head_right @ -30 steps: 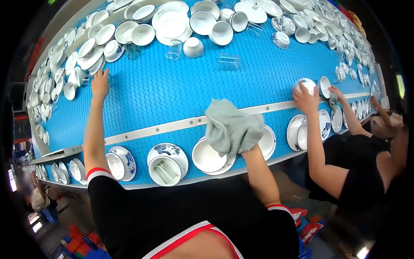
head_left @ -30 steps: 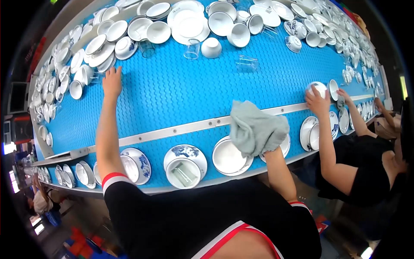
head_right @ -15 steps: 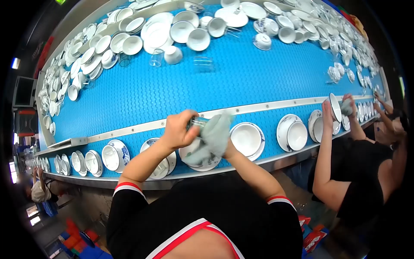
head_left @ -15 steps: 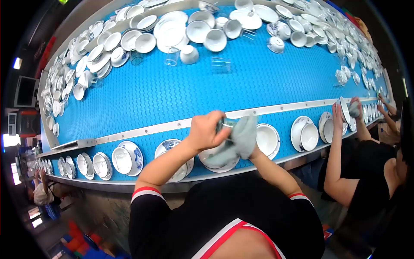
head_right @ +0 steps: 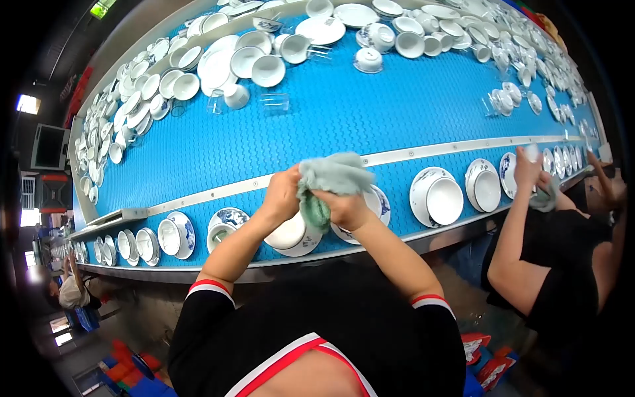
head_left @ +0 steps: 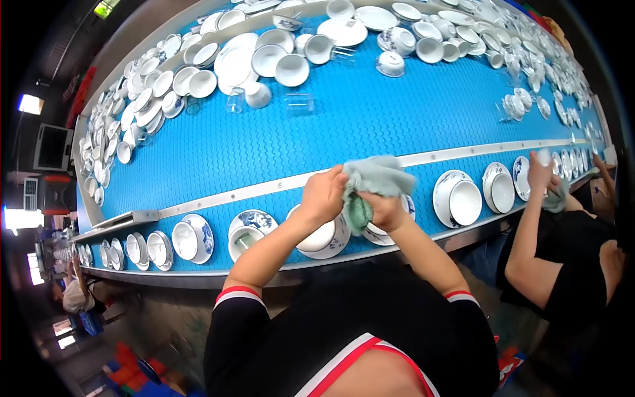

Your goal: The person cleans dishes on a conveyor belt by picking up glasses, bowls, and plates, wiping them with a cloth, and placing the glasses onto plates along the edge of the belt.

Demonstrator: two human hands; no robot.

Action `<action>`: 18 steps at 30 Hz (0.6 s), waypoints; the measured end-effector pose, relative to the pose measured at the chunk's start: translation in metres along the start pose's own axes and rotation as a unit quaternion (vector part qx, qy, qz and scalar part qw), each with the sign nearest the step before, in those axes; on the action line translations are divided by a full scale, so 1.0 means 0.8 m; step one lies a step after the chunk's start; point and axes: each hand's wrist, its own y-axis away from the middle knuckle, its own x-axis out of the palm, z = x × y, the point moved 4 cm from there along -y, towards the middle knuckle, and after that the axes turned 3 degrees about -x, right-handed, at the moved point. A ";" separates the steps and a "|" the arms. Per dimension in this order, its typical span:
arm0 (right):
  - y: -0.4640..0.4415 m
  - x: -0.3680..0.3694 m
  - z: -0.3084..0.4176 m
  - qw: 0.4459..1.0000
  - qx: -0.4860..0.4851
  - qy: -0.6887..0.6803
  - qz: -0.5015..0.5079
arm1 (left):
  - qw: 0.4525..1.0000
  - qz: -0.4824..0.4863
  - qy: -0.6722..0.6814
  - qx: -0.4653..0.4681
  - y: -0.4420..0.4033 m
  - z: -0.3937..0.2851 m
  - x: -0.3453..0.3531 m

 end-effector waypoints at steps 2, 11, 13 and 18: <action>0.000 -0.015 -0.021 0.987 0.146 -0.059 0.008 | 0.994 0.046 -0.100 0.024 -0.005 -0.012 0.008; 0.072 0.005 -0.048 0.609 0.491 -0.596 0.183 | 0.934 0.043 -0.115 0.335 -0.009 -0.030 0.024; 0.078 -0.013 -0.064 0.700 0.553 -0.330 0.307 | 0.947 0.026 -0.125 0.296 0.012 -0.015 0.032; 0.067 -0.096 -0.081 0.691 0.556 -0.307 0.346 | 0.982 -0.037 -0.166 0.085 0.090 0.015 0.038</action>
